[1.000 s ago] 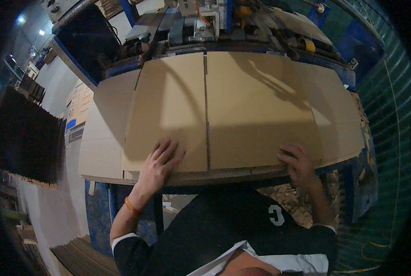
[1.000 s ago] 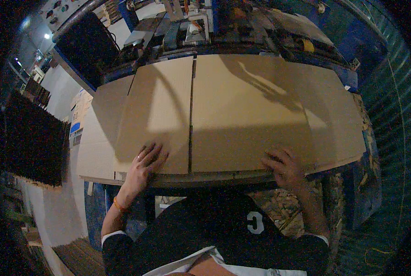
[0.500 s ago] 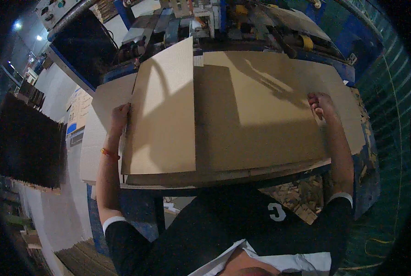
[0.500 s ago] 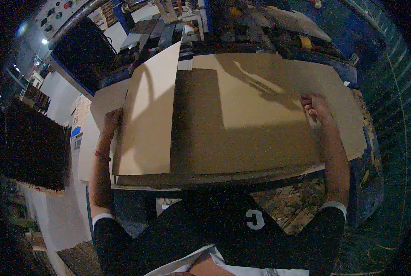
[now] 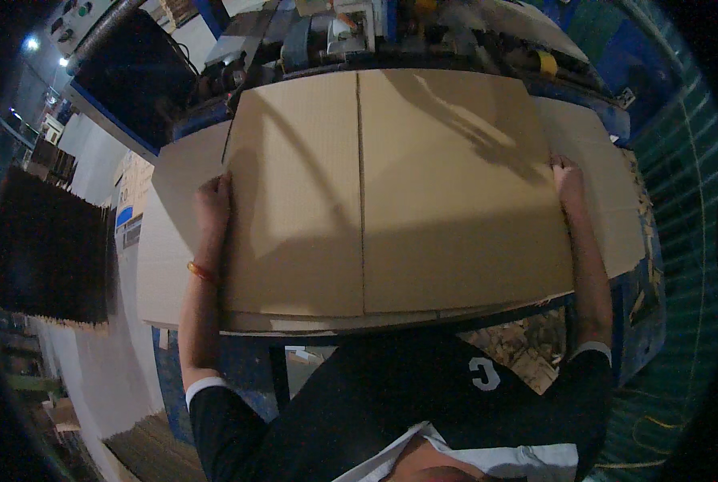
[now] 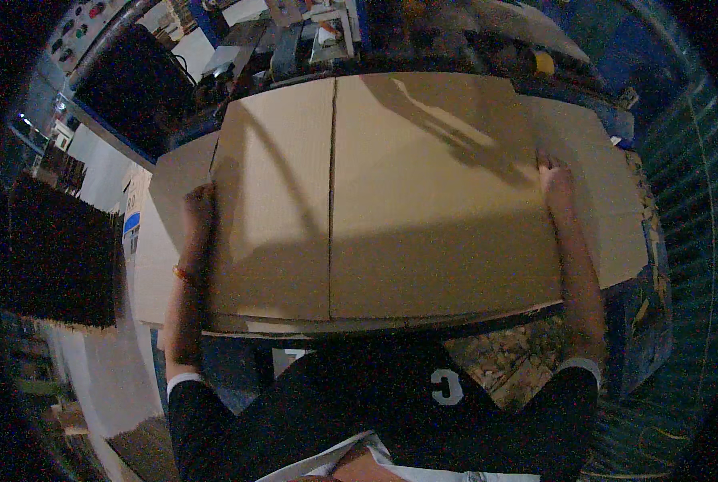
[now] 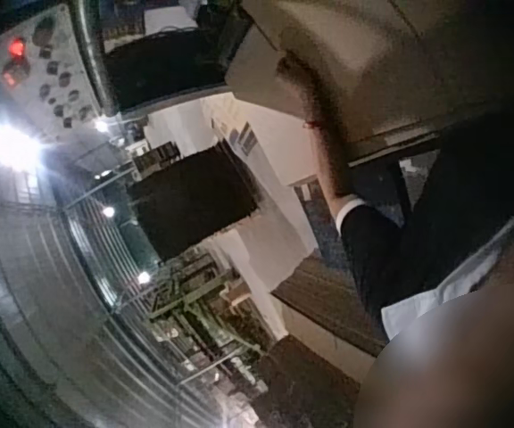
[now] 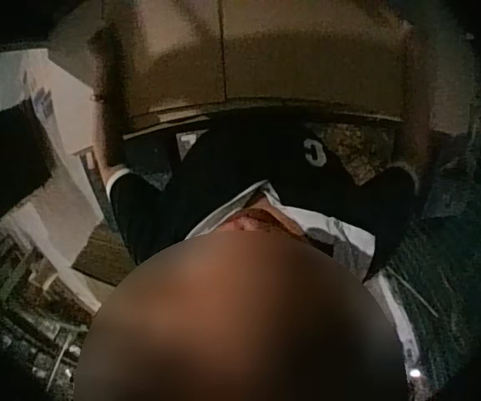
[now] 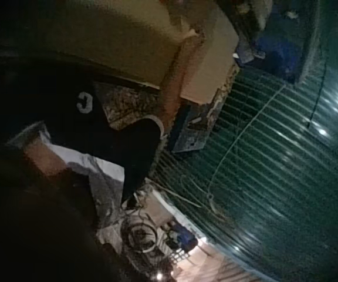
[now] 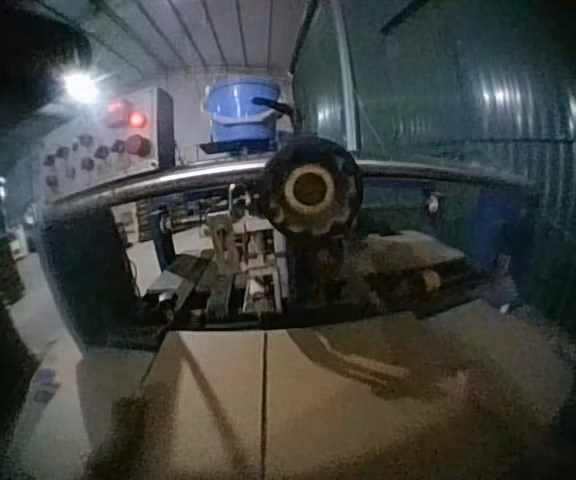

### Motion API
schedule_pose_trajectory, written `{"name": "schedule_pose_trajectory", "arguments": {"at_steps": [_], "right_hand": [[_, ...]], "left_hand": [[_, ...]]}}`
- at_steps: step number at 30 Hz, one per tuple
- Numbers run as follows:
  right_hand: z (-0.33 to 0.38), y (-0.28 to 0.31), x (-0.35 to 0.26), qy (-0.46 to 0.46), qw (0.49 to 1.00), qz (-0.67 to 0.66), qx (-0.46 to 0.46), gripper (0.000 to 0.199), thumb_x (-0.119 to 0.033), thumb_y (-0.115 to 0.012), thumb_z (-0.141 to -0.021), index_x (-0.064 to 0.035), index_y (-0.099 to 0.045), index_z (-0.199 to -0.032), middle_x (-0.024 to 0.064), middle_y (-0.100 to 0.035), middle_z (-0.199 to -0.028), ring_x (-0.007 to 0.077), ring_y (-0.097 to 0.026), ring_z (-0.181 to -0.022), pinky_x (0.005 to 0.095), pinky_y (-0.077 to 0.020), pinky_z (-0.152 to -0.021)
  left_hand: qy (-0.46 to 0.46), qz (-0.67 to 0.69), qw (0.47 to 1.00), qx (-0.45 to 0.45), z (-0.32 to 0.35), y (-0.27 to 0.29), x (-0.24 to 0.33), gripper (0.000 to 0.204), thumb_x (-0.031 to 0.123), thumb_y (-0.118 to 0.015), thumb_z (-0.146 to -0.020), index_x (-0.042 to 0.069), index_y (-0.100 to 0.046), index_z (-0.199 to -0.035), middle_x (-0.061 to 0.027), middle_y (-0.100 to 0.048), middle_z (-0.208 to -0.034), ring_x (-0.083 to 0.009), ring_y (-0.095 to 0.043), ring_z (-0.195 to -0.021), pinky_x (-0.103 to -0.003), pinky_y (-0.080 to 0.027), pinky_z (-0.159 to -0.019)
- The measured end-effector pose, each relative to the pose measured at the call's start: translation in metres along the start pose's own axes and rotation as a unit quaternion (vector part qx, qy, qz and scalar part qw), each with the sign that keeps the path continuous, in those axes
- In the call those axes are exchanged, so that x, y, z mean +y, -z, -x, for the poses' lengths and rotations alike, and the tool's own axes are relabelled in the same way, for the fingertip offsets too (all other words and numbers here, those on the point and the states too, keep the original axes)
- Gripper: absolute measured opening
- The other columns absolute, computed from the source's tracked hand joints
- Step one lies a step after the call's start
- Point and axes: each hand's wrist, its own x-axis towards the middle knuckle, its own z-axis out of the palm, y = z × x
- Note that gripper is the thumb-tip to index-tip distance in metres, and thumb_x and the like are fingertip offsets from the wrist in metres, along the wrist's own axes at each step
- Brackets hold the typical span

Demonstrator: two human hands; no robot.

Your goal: The person repeatedly picks up flat cardboard sheets, folds them into box shapes, and places them into a machine. The person continues this repetitive folding and feeding process throughout the clip.

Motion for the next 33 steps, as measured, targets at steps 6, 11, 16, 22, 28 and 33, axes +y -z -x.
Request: {"name": "schedule_pose_trajectory", "arguments": {"at_steps": [6,11,16,22,28,33], "right_hand": [[0.002,0.006,-0.034,-0.106,0.987,0.109,-0.051,0.037,-0.038,-0.047,-0.088,-0.0050,-0.064,-0.095,0.0212,-0.061,-0.093,0.0374,-0.057,-0.089,0.0413,-0.0460,-0.074],[0.002,0.032,-0.061,-0.057,0.990,0.101,-0.084,0.039,-0.036,-0.048,-0.088,-0.0049,-0.055,-0.111,0.0206,-0.058,-0.105,0.0383,-0.055,-0.096,0.0450,-0.0441,-0.082],[0.090,0.095,-0.069,0.184,0.973,0.086,-0.113,0.062,-0.032,-0.060,-0.081,-0.0086,-0.038,-0.133,0.0174,-0.036,-0.138,0.0366,-0.028,-0.129,0.0443,-0.0211,-0.106],[0.156,0.109,-0.075,0.256,0.941,0.017,-0.221,0.097,-0.060,-0.069,-0.057,-0.0107,-0.038,-0.135,0.0134,-0.025,-0.145,0.0369,-0.018,-0.134,0.0523,-0.0093,-0.108],[0.110,0.095,-0.092,0.251,0.945,0.047,-0.206,0.080,-0.047,-0.070,-0.063,-0.0149,-0.044,-0.132,0.0118,-0.032,-0.142,0.0377,-0.024,-0.131,0.0525,-0.0134,-0.107],[0.033,0.057,-0.107,0.191,0.949,-0.057,-0.244,0.069,-0.034,-0.068,-0.070,-0.0144,-0.044,-0.131,0.0149,-0.035,-0.139,0.0373,-0.030,-0.128,0.0439,-0.0220,-0.106]], "left_hand": [[0.026,-0.044,0.999,0.013,-0.001,0.001,0.010,0.035,0.033,-0.054,-0.086,0.002,-0.067,-0.095,-0.0226,-0.064,-0.088,-0.0359,-0.062,-0.083,-0.038,-0.047,-0.077],[-0.006,-0.045,0.999,-0.031,0.004,0.006,0.042,0.043,0.030,-0.053,-0.087,0.003,-0.052,-0.121,-0.0256,-0.054,-0.113,-0.0362,-0.056,-0.102,-0.040,-0.043,-0.087],[-0.289,0.165,0.926,-0.180,0.093,0.042,0.091,0.070,0.030,-0.066,-0.078,0.004,-0.034,-0.135,-0.0212,-0.026,-0.142,-0.0335,-0.020,-0.134,-0.041,-0.022,-0.108],[-0.394,-0.119,0.889,-0.201,0.151,0.054,0.091,0.082,0.029,-0.072,-0.064,0.008,-0.036,-0.134,-0.0177,-0.028,-0.142,-0.0336,-0.027,-0.131,-0.048,-0.026,-0.106],[-0.421,0.006,0.900,-0.113,0.121,0.040,0.089,0.061,0.016,-0.061,-0.074,0.007,-0.041,-0.131,-0.0167,-0.046,-0.129,-0.0340,-0.045,-0.118,-0.045,-0.034,-0.101],[-0.417,0.002,0.908,-0.042,0.044,-0.013,0.097,0.055,0.020,-0.060,-0.078,0.009,-0.042,-0.129,-0.0132,-0.050,-0.123,-0.0306,-0.048,-0.113,-0.042,-0.037,-0.098]]}}
